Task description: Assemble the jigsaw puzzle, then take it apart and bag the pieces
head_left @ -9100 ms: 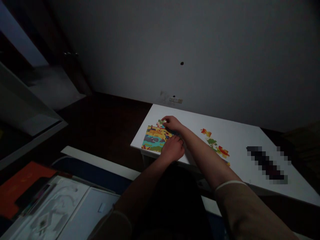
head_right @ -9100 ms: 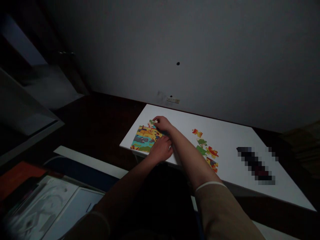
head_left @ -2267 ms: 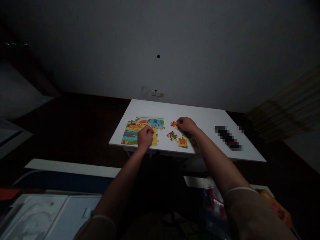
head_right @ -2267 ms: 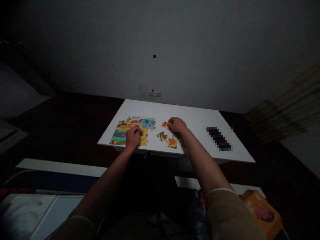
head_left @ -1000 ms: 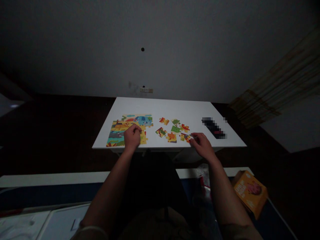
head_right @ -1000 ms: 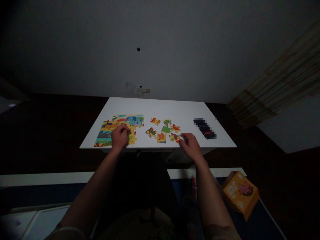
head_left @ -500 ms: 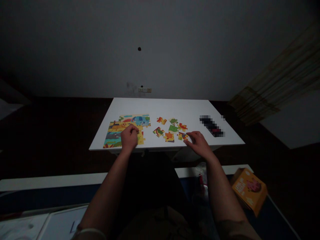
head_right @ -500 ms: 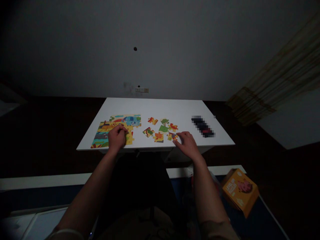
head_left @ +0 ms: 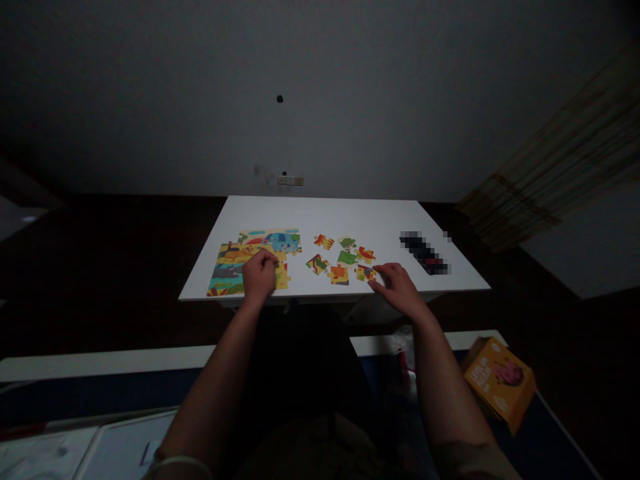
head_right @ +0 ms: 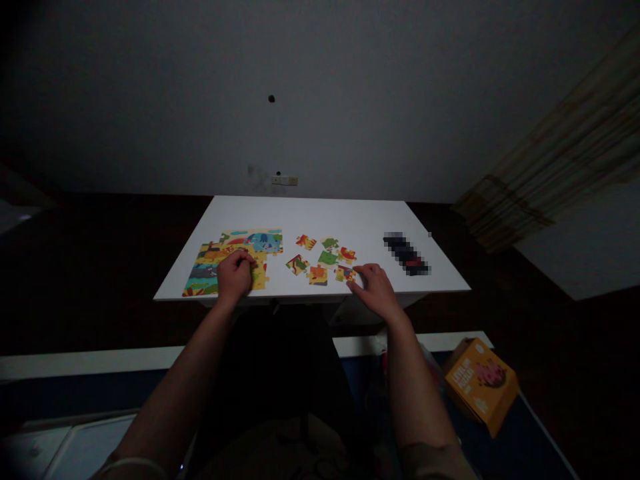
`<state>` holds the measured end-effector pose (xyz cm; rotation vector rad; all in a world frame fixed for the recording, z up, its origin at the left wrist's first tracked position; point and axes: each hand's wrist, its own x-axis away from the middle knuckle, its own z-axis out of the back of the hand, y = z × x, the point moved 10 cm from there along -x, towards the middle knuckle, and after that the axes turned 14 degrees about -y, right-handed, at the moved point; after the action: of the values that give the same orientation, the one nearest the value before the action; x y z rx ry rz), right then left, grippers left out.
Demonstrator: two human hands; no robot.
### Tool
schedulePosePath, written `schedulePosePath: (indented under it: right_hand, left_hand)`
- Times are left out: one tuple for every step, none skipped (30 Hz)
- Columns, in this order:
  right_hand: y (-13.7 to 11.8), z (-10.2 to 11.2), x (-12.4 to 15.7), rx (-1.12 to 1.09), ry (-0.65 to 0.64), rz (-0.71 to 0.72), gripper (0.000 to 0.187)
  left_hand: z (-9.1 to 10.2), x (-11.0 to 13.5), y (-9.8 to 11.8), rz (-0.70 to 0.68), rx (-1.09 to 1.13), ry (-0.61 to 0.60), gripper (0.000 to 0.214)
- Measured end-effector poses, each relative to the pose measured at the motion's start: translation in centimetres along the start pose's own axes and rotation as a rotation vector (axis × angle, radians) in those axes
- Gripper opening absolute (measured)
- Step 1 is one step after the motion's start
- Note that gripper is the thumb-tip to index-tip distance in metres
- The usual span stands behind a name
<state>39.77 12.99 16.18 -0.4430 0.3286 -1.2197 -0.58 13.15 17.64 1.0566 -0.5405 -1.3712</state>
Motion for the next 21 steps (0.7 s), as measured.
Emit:
schedulePosePath:
  right_hand:
    - [0.04, -0.04, -0.04, -0.001, -0.004, -0.002, 0.041]
    - [0.08, -0.07, -0.06, -0.002, -0.008, -0.006, 0.041]
    - [0.10, -0.09, -0.08, -0.002, -0.011, -0.010, 0.041]
    - [0.11, -0.08, -0.08, -0.002, -0.012, -0.012, 0.040]
    - [0.11, -0.08, -0.07, -0.002, -0.012, -0.013, 0.040]
    - [0.10, -0.06, -0.05, -0.002, -0.011, -0.013, 0.040]
    - [0.09, -0.06, -0.04, -0.001, -0.012, -0.011, 0.041]
    - [0.08, -0.07, -0.03, 0.001, -0.012, -0.008, 0.042]
    - [0.08, -0.09, -0.03, 0.004, -0.013, -0.005, 0.042]
    - [0.09, -0.11, -0.03, 0.007, -0.014, -0.002, 0.043]
    - [0.10, -0.14, -0.05, 0.011, -0.015, 0.000, 0.043]
    - [0.11, -0.16, -0.06, 0.015, -0.017, 0.002, 0.042]
    - [0.11, -0.18, -0.08, 0.017, -0.017, 0.005, 0.042]
    - [0.11, -0.18, -0.10, 0.016, -0.016, 0.007, 0.042]
    - [0.10, -0.18, -0.11, 0.015, -0.015, 0.009, 0.042]
    - [0.08, -0.18, -0.12, 0.013, -0.014, 0.012, 0.042]
    - [0.05, -0.14, -0.11, 0.012, -0.011, 0.016, 0.042]
    - [0.00, -0.11, -0.10, 0.011, -0.008, 0.020, 0.042]
    - [-0.06, -0.08, -0.09, 0.011, -0.005, 0.025, 0.042]
    - [-0.10, -0.05, -0.07, 0.011, -0.003, 0.030, 0.041]
    - [-0.12, -0.04, -0.06, 0.011, 0.000, 0.034, 0.041]
  left_hand:
    - [-0.01, -0.01, -0.03, 0.009, -0.002, -0.002, 0.019]
    - [-0.01, -0.01, -0.04, 0.015, -0.004, -0.003, 0.019]
    - [-0.02, -0.02, -0.02, 0.018, -0.004, -0.003, 0.019]
    - [-0.02, -0.03, 0.03, 0.018, -0.003, -0.004, 0.019]
    - [0.00, -0.03, 0.08, 0.017, -0.002, -0.003, 0.020]
    - [0.01, -0.03, 0.11, 0.016, 0.000, -0.002, 0.020]
    - [0.00, -0.04, 0.13, 0.017, 0.001, -0.002, 0.020]
    - [0.01, -0.03, 0.12, 0.020, 0.003, -0.001, 0.020]
    - [0.03, -0.03, 0.10, 0.023, 0.005, 0.000, 0.020]
    - [0.05, -0.02, 0.09, 0.024, 0.006, 0.002, 0.019]
    - [0.05, -0.02, 0.10, 0.024, 0.007, 0.003, 0.019]
    - [0.05, -0.01, 0.10, 0.022, 0.006, 0.002, 0.018]
    - [0.05, -0.01, 0.11, 0.021, 0.004, 0.002, 0.018]
    - [0.04, -0.01, 0.12, 0.018, 0.002, 0.001, 0.018]
    - [0.03, -0.01, 0.15, 0.014, 0.000, -0.001, 0.018]
    - [0.02, -0.02, 0.17, 0.009, -0.001, -0.002, 0.018]
    - [0.00, -0.02, 0.17, 0.006, -0.002, -0.004, 0.018]
    - [-0.02, -0.03, 0.16, 0.006, -0.002, -0.006, 0.018]
    - [-0.04, -0.04, 0.12, 0.006, -0.003, -0.007, 0.018]
    - [-0.05, -0.04, 0.09, 0.007, -0.003, -0.006, 0.018]
    - [-0.06, -0.04, 0.07, 0.007, -0.003, -0.005, 0.018]
